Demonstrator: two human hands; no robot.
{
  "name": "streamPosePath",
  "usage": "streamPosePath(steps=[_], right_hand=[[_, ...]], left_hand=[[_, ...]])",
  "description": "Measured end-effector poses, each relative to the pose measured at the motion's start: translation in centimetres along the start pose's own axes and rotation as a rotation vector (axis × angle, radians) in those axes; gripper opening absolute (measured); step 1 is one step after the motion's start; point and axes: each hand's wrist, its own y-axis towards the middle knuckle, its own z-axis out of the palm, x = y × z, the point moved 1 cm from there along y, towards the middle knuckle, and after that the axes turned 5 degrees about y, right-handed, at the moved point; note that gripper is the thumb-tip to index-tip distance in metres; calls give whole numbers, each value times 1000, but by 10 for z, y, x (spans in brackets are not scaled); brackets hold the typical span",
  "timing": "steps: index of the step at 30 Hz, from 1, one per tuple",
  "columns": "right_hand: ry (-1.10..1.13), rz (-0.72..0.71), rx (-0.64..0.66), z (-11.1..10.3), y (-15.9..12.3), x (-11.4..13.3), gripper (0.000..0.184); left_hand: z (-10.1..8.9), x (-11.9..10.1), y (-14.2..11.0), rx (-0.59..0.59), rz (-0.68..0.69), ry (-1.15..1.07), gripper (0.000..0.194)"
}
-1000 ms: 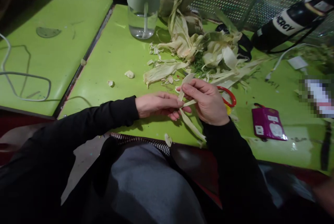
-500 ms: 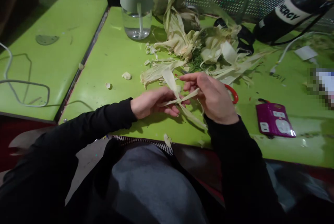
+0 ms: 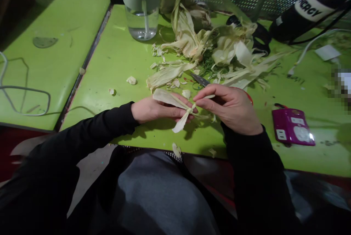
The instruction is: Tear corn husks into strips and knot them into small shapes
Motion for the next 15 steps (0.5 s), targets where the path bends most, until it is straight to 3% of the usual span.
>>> streamPosePath(steps=[7, 11, 15], right_hand=[[2, -174, 53, -7, -2, 2, 18], [2, -195, 50, -5, -4, 3, 21], [1, -270, -153, -3, -6, -3, 17]], left_hand=[[4, -5, 0, 93, 0, 5, 37], [4, -5, -3, 133, 43, 25, 34], [3, -5, -4, 16, 129, 45, 35]])
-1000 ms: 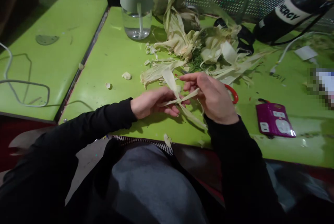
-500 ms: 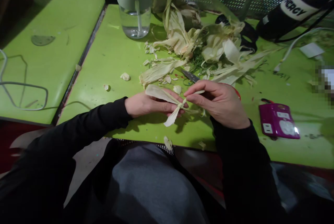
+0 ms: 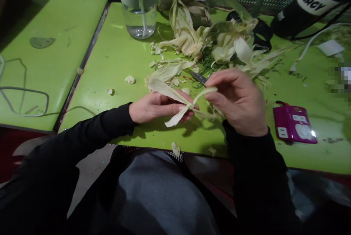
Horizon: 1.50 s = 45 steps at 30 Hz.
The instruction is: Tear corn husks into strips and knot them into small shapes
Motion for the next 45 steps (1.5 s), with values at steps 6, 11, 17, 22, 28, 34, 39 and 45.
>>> streamPosePath(steps=[6, 11, 17, 22, 28, 34, 39, 45], right_hand=[[-360, -353, -49, 8, -4, 0, 14], [-426, -474, -103, 15, -5, 1, 14], [-519, -574, -112, 30, -11, 0, 17], [-546, -338, -59, 39, -13, 4, 6], [-645, -315, -72, 40, -14, 8, 14], [-780, -438, -42, 38, -16, 7, 15], [-820, -379, -14, 42, -19, 12, 17], [-832, -349, -49, 45, -23, 20, 15]], left_hand=[[0, 0, 1, -192, 79, 62, 29], [-3, 5, 3, -254, 131, 99, 34], [-3, 8, 4, -391, 276, 144, 32], [-1, 9, 3, -491, 296, 284, 37], [-1, 8, 3, -501, 312, 336, 41], [3, 7, -1, -472, 283, 360, 44], [4, 3, -5, -423, 306, 580, 24], [3, 1, -2, -482, 377, 589, 20]])
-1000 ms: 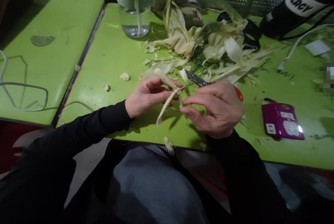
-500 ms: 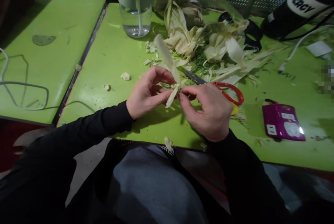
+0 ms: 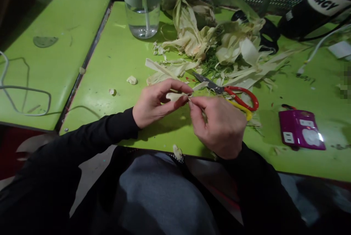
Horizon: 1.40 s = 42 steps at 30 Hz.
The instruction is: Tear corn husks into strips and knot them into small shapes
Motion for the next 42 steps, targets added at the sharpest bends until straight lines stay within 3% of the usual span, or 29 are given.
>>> streamPosePath(steps=[4, 9, 13, 15, 20, 24, 27, 32, 42], right_hand=[[56, 39, 10, -3, -2, 4, 16], [231, 191, 12, -2, -3, -1, 12], [665, 460, 123, -3, 3, -17, 22], [802, 587, 118, -2, 5, -23, 30], [732, 495, -44, 1, 6, -26, 14], [689, 303, 25, 1, 6, -26, 5], [654, 218, 19, -3, 7, -25, 12], [727, 252, 34, -7, 7, -22, 19], [856, 286, 47, -9, 6, -23, 20]], left_hand=[[0, 0, 2, 48, -51, -142, 23], [-5, -1, 5, 73, -91, -192, 26], [-6, 0, 5, 116, -72, -237, 26], [-6, 2, 4, 150, -51, -254, 25], [-3, 7, 3, 210, 84, -288, 19], [-3, 7, 5, 210, 86, -258, 24], [-2, 5, 5, 221, 41, -260, 27], [2, 2, -1, 194, -24, -268, 19], [2, -5, -7, 165, 50, -223, 14]])
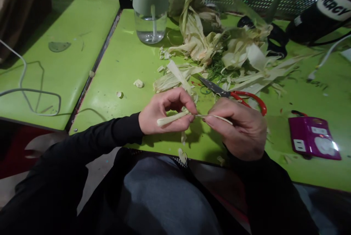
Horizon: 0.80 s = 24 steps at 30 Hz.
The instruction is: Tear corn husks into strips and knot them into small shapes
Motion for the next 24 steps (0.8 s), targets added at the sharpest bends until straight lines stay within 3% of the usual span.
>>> streamPosePath(steps=[8, 11, 13, 18, 21, 24], right_hand=[[-16, 36, -9, -4, 0, -5, 19], [-57, 95, -32, -4, 3, -9, 7], [-64, 95, -50, -2, 5, -11, 11], [-133, 104, -118, 5, 8, -12, 12], [-80, 128, -97, 8, 9, -13, 11], [-30, 147, -91, 8, 10, -17, 12]], left_hand=[[-6, 6, 3, 81, -54, -66, 14], [-8, 14, 8, 89, -49, -77, 16], [-8, 17, 11, 101, -36, -71, 19], [-14, 19, 17, -98, -16, 51, 34], [-19, 21, 18, -130, -116, 47, 37], [-20, 23, 19, -19, -245, -3, 32]])
